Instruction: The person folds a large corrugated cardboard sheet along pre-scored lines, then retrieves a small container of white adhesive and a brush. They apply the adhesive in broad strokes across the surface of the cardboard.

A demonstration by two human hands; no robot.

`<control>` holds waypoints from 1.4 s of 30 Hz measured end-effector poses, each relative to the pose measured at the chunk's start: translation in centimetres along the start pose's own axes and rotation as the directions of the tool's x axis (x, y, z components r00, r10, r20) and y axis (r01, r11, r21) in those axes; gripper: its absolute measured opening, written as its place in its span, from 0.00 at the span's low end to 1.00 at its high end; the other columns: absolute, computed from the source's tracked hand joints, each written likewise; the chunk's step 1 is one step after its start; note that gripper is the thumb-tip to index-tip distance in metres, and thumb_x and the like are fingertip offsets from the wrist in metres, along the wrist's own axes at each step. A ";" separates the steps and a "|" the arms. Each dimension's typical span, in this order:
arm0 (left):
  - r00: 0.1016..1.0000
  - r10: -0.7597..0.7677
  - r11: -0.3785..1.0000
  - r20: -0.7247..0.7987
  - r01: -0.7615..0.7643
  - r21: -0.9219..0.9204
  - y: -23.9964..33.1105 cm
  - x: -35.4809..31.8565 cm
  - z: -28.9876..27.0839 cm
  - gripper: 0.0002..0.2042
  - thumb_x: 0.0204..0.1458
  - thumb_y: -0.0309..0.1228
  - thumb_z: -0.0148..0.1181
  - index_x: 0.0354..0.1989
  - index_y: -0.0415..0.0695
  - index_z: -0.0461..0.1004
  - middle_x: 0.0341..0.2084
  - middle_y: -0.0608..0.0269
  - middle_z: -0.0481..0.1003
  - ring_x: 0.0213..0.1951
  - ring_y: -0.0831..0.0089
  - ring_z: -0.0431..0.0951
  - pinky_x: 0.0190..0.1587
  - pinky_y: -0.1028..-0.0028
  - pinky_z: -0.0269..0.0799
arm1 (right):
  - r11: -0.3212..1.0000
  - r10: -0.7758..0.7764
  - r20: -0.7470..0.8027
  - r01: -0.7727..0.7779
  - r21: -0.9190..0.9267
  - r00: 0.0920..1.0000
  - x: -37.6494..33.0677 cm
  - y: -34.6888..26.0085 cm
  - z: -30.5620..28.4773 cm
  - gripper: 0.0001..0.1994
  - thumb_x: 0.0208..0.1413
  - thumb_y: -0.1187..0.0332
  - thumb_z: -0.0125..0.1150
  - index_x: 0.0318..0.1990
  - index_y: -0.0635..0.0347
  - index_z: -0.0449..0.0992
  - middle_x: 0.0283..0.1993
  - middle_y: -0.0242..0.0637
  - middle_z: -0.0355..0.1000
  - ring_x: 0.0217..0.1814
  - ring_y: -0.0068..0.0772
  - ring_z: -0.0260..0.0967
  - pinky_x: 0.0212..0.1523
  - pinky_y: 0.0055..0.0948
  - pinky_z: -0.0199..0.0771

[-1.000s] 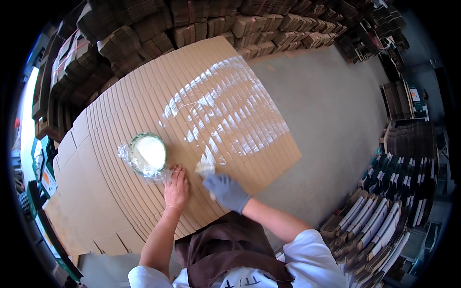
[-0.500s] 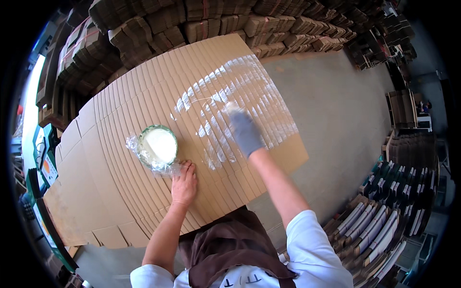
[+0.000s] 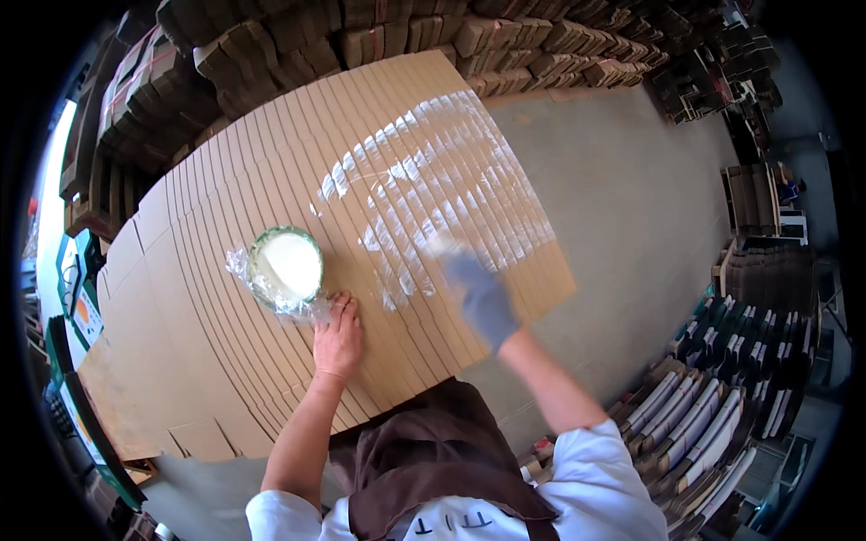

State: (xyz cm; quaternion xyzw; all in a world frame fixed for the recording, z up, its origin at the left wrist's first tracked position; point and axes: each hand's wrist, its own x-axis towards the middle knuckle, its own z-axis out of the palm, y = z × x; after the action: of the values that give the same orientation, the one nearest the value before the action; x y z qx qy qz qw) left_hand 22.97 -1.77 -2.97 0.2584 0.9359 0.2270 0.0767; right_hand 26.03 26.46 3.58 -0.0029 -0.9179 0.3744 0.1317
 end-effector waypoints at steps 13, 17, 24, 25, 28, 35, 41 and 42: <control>0.999 0.023 0.999 -0.033 -0.024 -0.024 0.3 0.8 0.8 0.20 0.54 0.26 0.55 0.57 0.41 0.69 0.61 0.57 0.65 0.64 0.55 0.62 0.66 0.56 0.57 | 0.994 0.082 0.369 -0.048 -0.101 0.926 -8.4 -0.3 0.4 0.13 0.61 0.65 0.50 0.50 0.57 0.72 0.44 0.47 0.73 0.45 0.50 0.73 0.42 0.44 0.74; 0.999 0.027 1.000 -0.040 -0.027 -0.001 0.1 0.3 0.7 0.20 0.55 0.27 0.55 0.57 0.41 0.69 0.61 0.58 0.65 0.64 0.55 0.62 0.66 0.56 0.56 | 0.933 0.358 0.297 -0.325 -0.157 0.885 -5.6 3.3 -4.3 0.10 0.61 0.66 0.49 0.46 0.55 0.72 0.42 0.47 0.73 0.41 0.50 0.74 0.41 0.44 0.75; 1.000 0.012 1.000 -0.022 -0.012 -0.006 -0.2 0.3 0.9 0.20 0.56 0.28 0.55 0.58 0.41 0.69 0.62 0.58 0.65 0.65 0.56 0.62 0.66 0.56 0.56 | 0.847 0.505 0.174 -0.448 -0.285 0.845 -5.0 4.2 -5.4 0.09 0.62 0.64 0.49 0.45 0.57 0.71 0.36 0.47 0.73 0.36 0.48 0.74 0.39 0.45 0.74; 1.000 0.018 1.000 -0.023 -0.018 -0.005 -0.3 0.3 0.9 0.20 0.56 0.28 0.55 0.58 0.41 0.69 0.62 0.58 0.65 0.65 0.56 0.62 0.66 0.56 0.56 | 0.873 0.472 0.185 -0.428 -0.235 0.862 -5.6 4.5 -5.2 0.10 0.63 0.64 0.49 0.44 0.57 0.72 0.36 0.47 0.73 0.36 0.49 0.74 0.39 0.46 0.74; 1.000 0.017 1.000 -0.026 -0.017 -0.004 -0.1 0.2 0.9 0.20 0.56 0.28 0.55 0.58 0.41 0.69 0.62 0.59 0.65 0.65 0.56 0.62 0.66 0.56 0.56 | 0.918 0.351 0.171 -0.302 -0.259 0.921 -6.6 3.4 -3.9 0.10 0.63 0.63 0.48 0.45 0.57 0.72 0.37 0.48 0.73 0.38 0.51 0.73 0.39 0.48 0.73; 1.000 0.008 1.000 -0.008 -0.008 0.016 0.0 0.4 0.7 0.19 0.57 0.29 0.54 0.58 0.41 0.68 0.62 0.58 0.65 0.65 0.56 0.62 0.67 0.56 0.55 | 0.972 0.187 0.017 -0.182 -0.152 0.982 -7.0 3.3 -0.3 0.10 0.63 0.62 0.47 0.40 0.58 0.71 0.37 0.46 0.72 0.42 0.49 0.73 0.44 0.45 0.73; 1.000 0.015 1.000 -0.019 -0.015 0.020 0.3 0.5 0.1 0.19 0.57 0.29 0.54 0.58 0.41 0.69 0.61 0.58 0.65 0.65 0.55 0.62 0.67 0.55 0.55 | 0.748 0.646 0.161 -0.661 0.062 0.746 0.4 4.2 -2.1 0.12 0.64 0.60 0.47 0.39 0.59 0.69 0.37 0.45 0.71 0.45 0.42 0.73 0.46 0.41 0.74; 1.000 0.016 1.000 -0.012 -0.016 0.018 0.4 0.2 0.2 0.19 0.57 0.28 0.54 0.57 0.41 0.69 0.61 0.58 0.65 0.65 0.56 0.62 0.67 0.55 0.56 | 0.825 0.548 0.115 -0.558 0.091 0.829 0.1 4.0 -1.5 0.12 0.65 0.59 0.47 0.40 0.59 0.69 0.37 0.46 0.70 0.43 0.43 0.73 0.45 0.42 0.73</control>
State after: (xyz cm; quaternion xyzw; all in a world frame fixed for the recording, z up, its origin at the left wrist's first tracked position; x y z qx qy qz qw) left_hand 23.00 -1.31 -3.00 0.2652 0.9361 0.2210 0.0670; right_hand 25.97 30.34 1.89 -0.2450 -0.8580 0.4510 -0.0209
